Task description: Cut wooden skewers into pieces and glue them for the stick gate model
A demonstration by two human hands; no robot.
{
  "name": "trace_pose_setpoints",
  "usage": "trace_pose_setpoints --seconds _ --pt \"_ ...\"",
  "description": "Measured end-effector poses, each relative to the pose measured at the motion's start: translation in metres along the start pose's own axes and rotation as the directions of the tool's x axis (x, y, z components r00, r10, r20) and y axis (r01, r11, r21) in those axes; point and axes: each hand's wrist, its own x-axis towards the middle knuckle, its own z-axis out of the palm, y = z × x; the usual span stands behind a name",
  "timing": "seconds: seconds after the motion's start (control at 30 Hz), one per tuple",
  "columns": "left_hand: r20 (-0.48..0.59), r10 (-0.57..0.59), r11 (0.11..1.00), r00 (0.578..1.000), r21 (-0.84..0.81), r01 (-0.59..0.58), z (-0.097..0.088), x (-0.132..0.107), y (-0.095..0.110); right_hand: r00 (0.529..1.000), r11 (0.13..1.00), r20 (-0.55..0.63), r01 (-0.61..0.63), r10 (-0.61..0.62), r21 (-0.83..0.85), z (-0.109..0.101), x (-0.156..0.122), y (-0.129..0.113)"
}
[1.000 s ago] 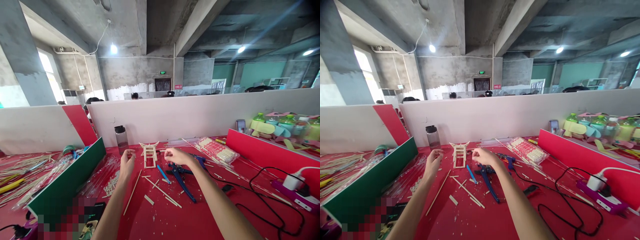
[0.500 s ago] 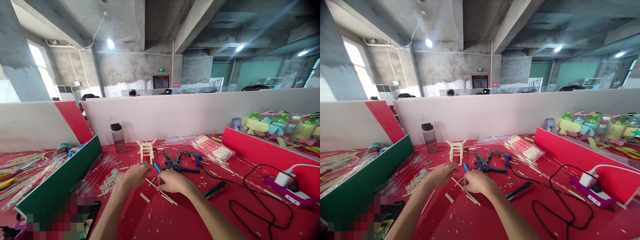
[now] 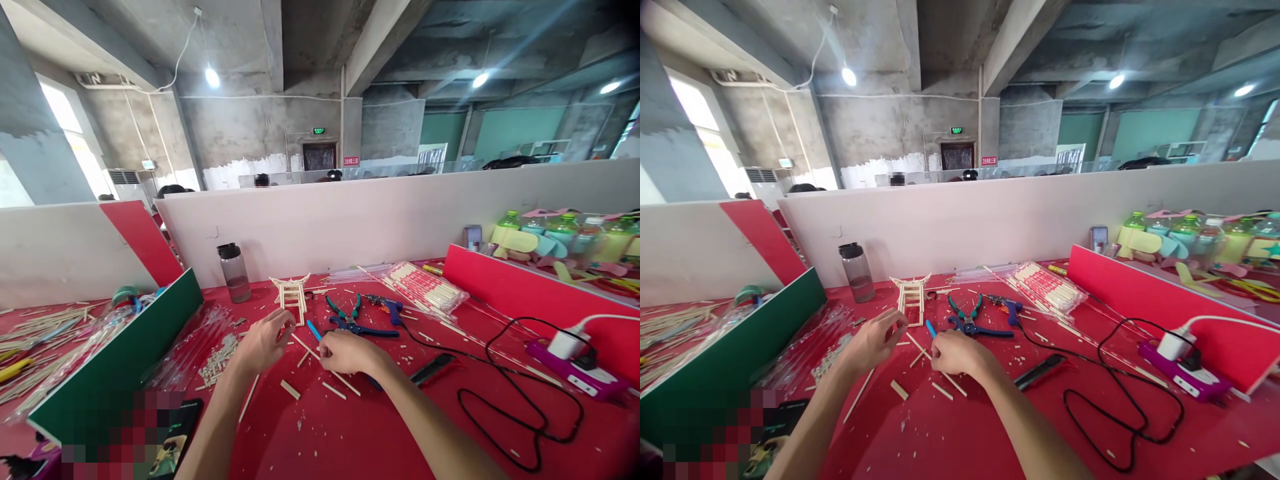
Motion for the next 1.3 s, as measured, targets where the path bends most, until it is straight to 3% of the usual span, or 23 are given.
trace_pose_setpoints --seconds 0.13,0.27,0.4,0.53,0.67,0.77,0.83,0.9,0.97,1.1,1.3 --pt "0.165 0.139 0.985 0.976 -0.124 -0.120 0.002 0.000 0.013 0.999 0.995 0.042 -0.018 0.014 0.100 -0.007 -0.002 0.009" --pt "0.306 0.135 0.989 0.942 -0.091 -0.112 0.013 0.000 0.011 0.997 0.980 0.082 -0.009 -0.008 0.201 -0.009 -0.001 0.021" --pt "0.431 0.214 0.973 0.876 -0.172 -0.153 0.027 0.001 0.018 1.000 0.976 -0.007 0.027 -0.027 0.215 -0.008 0.002 0.033" --pt "0.482 0.278 0.959 0.831 -0.197 -0.206 0.041 0.002 0.032 0.999 0.910 -0.018 0.036 -0.032 0.414 -0.006 0.005 0.039" --pt "0.467 0.274 0.957 0.841 -0.217 -0.191 0.048 0.000 0.033 0.993 0.750 -0.093 0.115 -0.072 0.651 -0.004 0.009 0.041" --pt "0.408 0.239 0.940 0.881 -0.323 -0.106 0.043 0.003 0.026 0.972 0.663 -0.228 0.201 -0.046 0.721 -0.005 0.013 0.044" --pt "0.274 0.172 0.905 0.946 -0.423 -0.042 0.036 0.008 0.018 0.951 0.639 -0.311 0.242 -0.005 0.730 -0.006 0.016 0.047" --pt "0.064 0.042 0.846 0.997 -0.534 -0.001 0.028 0.013 0.009 0.937 0.595 -0.346 0.257 0.039 0.762 -0.006 0.017 0.048" --pt "-0.060 -0.094 0.766 0.994 -0.642 0.034 0.023 0.018 -0.001 0.935 0.522 -0.349 0.267 0.064 0.810 -0.004 0.019 0.048" --pt "-0.001 -0.219 0.632 0.976 -0.762 0.141 0.028 0.020 -0.009 0.934 0.394 -0.341 0.276 0.105 0.877 0.002 0.024 0.037" --pt "0.080 -0.212 0.597 0.974 -0.779 0.194 0.053 0.019 0.002 0.912 0.258 -0.359 0.305 0.199 0.917 0.009 0.030 0.025"
